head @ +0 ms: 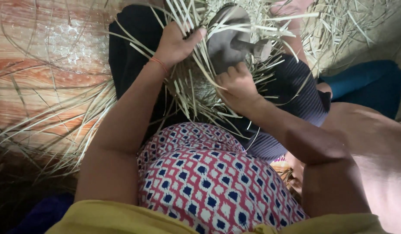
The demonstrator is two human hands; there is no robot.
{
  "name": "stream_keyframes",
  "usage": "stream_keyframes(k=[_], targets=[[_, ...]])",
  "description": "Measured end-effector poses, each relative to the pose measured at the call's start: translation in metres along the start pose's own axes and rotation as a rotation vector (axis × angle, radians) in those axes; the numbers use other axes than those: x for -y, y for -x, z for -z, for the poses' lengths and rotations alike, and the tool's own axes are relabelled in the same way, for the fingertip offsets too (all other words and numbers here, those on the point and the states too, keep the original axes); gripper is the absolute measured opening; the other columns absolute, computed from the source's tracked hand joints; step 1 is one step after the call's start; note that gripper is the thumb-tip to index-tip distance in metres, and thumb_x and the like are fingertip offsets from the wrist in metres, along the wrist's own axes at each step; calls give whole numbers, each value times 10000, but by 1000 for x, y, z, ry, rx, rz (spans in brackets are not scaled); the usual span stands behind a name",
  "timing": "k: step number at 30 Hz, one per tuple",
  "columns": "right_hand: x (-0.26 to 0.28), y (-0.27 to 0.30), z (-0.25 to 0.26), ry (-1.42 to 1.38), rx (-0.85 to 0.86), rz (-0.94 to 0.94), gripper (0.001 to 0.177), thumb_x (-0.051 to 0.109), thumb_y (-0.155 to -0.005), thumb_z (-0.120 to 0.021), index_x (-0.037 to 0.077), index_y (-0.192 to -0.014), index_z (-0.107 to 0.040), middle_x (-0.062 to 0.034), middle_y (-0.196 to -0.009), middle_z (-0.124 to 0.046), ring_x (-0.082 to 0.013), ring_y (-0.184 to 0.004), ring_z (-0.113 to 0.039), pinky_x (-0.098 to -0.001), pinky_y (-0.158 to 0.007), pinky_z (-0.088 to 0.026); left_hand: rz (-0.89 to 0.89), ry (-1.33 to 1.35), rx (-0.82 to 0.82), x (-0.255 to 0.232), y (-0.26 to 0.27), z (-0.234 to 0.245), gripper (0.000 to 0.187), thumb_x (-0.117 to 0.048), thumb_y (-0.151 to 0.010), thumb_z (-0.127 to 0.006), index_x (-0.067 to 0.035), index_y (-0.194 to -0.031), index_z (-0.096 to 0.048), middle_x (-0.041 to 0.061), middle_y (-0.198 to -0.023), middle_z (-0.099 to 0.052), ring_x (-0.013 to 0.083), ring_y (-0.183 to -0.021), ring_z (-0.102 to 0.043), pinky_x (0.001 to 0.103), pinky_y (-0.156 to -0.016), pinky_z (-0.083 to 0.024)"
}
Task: The person weaves a hat by hand using dried straw strands, pressing and placing individual leaves to form the hat around a wooden mold.
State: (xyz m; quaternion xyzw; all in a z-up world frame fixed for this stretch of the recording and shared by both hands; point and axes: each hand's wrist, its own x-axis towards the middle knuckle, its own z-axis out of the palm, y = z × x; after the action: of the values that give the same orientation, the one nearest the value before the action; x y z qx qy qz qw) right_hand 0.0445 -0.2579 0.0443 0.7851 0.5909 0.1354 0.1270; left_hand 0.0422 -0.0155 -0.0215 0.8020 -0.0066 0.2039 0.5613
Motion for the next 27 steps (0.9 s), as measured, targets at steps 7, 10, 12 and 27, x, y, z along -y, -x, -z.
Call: stream_keyframes(k=[7,10,12,27], targets=[[14,15,34,-180,-145,-41,49,111,-809,-662,73,-838,-651,-69,-716,-607,-238,-657,-548,-446,-833,-512,-14,-259,-24,19,0,-10,318,-324,-929,-762,-31,-815,-714,106,-661,-668,296,-512,-592,416,-524,-496],[22,31,63,-290,-184,-38,49,80,-800,-669,76,-781,-625,-73,-680,-576,-240,-617,-517,-388,-774,-476,-32,-224,-26,20,1,-11,274,-281,-949,-771,-22,-863,-752,82,-646,-659,243,-485,-569,395,-492,-485],[22,44,76,-345,-191,-33,93,59,-820,-679,83,-761,-611,-58,-663,-546,-235,-606,-472,-363,-748,-436,-60,-183,-16,16,0,-10,230,-234,-974,-771,-20,-891,-765,66,-666,-667,203,-496,-571,373,-491,-482],[5,92,146,-936,-203,-1,60,42,-732,-715,98,-713,-703,41,-572,-605,-113,-477,-462,-272,-558,-453,38,-157,-37,19,-1,-12,266,-250,-940,-788,15,-956,-782,105,-783,-757,223,-614,-712,376,-580,-575]])
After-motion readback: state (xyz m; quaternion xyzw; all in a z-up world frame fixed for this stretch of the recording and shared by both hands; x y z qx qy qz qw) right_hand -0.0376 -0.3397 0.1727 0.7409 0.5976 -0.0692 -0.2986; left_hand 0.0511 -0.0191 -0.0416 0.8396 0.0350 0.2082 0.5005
